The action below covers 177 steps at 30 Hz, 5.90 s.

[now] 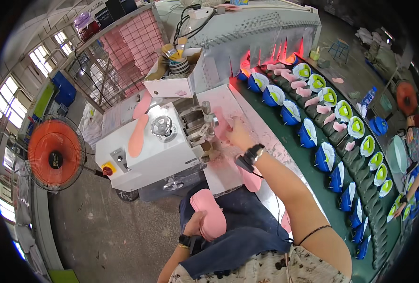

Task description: The person assembles pink foam slippers by picking up individual pink foam insoles from a conveyor belt and placing them into a white machine. The machine appears to press or attach the insoles to the slipper soles. The person then removes the finished slippers and places them on a nearby surface.

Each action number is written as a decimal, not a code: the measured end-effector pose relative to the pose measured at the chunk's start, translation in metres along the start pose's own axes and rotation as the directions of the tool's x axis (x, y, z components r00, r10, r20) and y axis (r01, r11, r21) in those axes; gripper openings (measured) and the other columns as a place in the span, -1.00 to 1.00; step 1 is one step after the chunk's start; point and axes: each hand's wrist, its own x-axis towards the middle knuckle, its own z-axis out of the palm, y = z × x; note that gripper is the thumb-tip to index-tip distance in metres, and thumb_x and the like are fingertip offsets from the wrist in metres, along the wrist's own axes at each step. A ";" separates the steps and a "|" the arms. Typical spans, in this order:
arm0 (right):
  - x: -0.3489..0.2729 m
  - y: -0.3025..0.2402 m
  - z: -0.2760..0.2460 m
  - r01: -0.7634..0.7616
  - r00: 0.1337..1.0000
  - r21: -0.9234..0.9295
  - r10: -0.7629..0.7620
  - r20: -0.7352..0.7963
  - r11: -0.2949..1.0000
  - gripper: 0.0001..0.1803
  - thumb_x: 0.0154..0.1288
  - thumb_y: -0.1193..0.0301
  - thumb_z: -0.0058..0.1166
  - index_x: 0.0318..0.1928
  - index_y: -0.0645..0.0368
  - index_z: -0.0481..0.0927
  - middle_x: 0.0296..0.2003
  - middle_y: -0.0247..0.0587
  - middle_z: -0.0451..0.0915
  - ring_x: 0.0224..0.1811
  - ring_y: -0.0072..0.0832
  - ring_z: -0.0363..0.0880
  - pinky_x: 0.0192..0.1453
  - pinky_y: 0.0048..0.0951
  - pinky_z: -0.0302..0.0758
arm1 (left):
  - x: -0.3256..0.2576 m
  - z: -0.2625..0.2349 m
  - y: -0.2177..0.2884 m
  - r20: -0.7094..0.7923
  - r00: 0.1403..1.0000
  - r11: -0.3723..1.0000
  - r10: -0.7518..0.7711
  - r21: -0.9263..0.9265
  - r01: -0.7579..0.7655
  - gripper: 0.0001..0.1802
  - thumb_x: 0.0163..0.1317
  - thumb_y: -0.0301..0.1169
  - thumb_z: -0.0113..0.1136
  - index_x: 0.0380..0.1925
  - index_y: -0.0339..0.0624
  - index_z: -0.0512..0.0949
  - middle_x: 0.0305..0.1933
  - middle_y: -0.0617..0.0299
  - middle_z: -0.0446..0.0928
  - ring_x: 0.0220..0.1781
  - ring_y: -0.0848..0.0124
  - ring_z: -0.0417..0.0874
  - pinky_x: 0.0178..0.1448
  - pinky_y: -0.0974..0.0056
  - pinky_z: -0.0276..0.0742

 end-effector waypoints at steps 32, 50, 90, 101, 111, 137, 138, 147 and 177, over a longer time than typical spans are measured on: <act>-0.239 0.311 -0.457 -0.495 0.115 -0.162 -0.121 -0.986 0.853 -0.75 0.14 0.29 0.13 -0.22 0.15 0.59 -0.32 0.00 0.64 -0.25 -0.05 0.63 -0.13 -0.21 0.54 | 0.021 0.017 -0.008 -0.226 0.972 0.995 0.061 0.089 -0.042 -0.52 0.22 -0.25 0.02 0.09 -0.30 0.36 0.02 0.07 0.50 0.05 0.19 0.55 0.15 0.11 0.47; -0.207 0.054 0.012 0.087 0.982 0.138 -0.109 0.157 0.987 -0.69 0.24 0.18 0.21 -0.32 0.20 0.58 -0.55 -0.32 0.48 -0.46 -0.61 0.42 -0.38 -0.49 0.38 | 0.028 0.031 0.001 -0.137 0.987 0.996 -0.080 0.014 0.083 -0.60 0.33 -0.29 0.05 0.05 -0.35 0.41 0.00 0.08 0.55 0.03 0.25 0.59 0.15 0.15 0.52; -0.101 0.155 -0.233 0.078 0.651 0.299 0.178 -0.738 0.951 -0.75 0.27 0.43 -0.02 -0.11 0.32 0.35 -0.32 0.01 0.55 -0.56 -0.23 0.66 -0.61 -0.37 0.60 | -0.001 -0.018 -0.010 -0.078 0.987 0.899 0.144 0.427 -0.097 -0.66 0.31 -0.34 -0.01 0.02 -0.29 0.41 -0.03 0.08 0.52 0.04 0.26 0.54 0.15 0.14 0.48; -0.266 0.269 -0.457 -0.120 0.020 -0.222 -0.221 -0.975 0.968 -0.75 0.01 0.55 0.03 -0.23 0.16 0.63 -0.29 0.00 0.66 -0.22 -0.14 0.65 -0.15 -0.27 0.52 | 0.022 0.053 -0.011 -0.192 0.981 0.988 -0.013 0.151 0.042 -0.55 0.23 -0.14 -0.03 -0.02 -0.25 0.43 -0.09 0.11 0.55 -0.04 0.19 0.59 0.06 0.12 0.52; -0.237 0.032 -0.020 0.267 0.957 -0.228 -0.231 0.174 0.936 -0.66 0.34 0.20 0.00 -0.16 0.27 0.55 -0.32 0.01 0.54 -0.23 -0.14 0.56 -0.13 -0.25 0.48 | 0.018 0.063 -0.014 -0.210 0.954 0.882 0.212 0.462 -0.094 -0.71 0.23 -0.44 0.08 -0.10 -0.40 0.52 -0.16 0.15 0.56 -0.14 0.36 0.59 -0.04 0.29 0.54; -0.048 0.011 -0.028 0.133 0.975 -0.316 -0.180 -0.126 0.939 -0.49 0.16 0.42 0.13 0.10 0.33 0.32 -0.22 0.17 0.56 -0.28 0.02 0.60 -0.20 -0.15 0.52 | -0.033 0.020 0.007 -0.071 0.997 0.991 -0.031 0.130 0.040 -0.54 0.24 -0.42 0.04 0.12 -0.39 0.33 0.02 -0.01 0.52 0.05 0.15 0.57 0.19 0.07 0.49; -0.058 0.006 -0.033 0.240 0.904 -0.518 -0.383 -0.189 0.821 -0.51 0.16 0.40 0.14 0.07 0.30 0.35 -0.25 0.13 0.58 -0.29 0.03 0.60 -0.21 -0.15 0.51 | -0.031 0.007 0.002 -0.120 0.992 0.993 -0.041 0.103 0.054 -0.56 0.24 -0.42 0.04 0.11 -0.38 0.34 0.00 0.01 0.53 0.03 0.16 0.59 0.15 0.07 0.52; 0.001 0.046 -0.001 0.093 0.890 -0.206 -0.174 -0.422 0.974 -0.55 0.17 0.09 0.16 -0.27 0.31 0.64 -0.38 0.07 0.65 -0.32 -0.19 0.65 -0.20 -0.26 0.52 | -0.035 0.011 0.006 -0.296 0.955 0.989 0.039 0.146 0.005 -0.61 0.27 -0.33 0.04 0.01 -0.37 0.40 -0.06 0.06 0.54 -0.03 0.20 0.61 0.05 0.11 0.58; -0.189 0.166 -0.309 0.081 0.292 -0.466 -0.468 -0.834 0.881 -0.90 0.07 0.55 0.03 -0.34 0.19 0.50 -0.52 -0.17 0.51 -0.46 -0.38 0.49 -0.38 -0.31 0.42 | -0.019 0.045 -0.007 -0.132 0.981 0.958 -0.141 0.233 0.168 -0.52 0.20 -0.31 0.10 0.09 -0.30 0.36 -0.03 0.03 0.52 0.02 0.14 0.58 0.12 0.06 0.51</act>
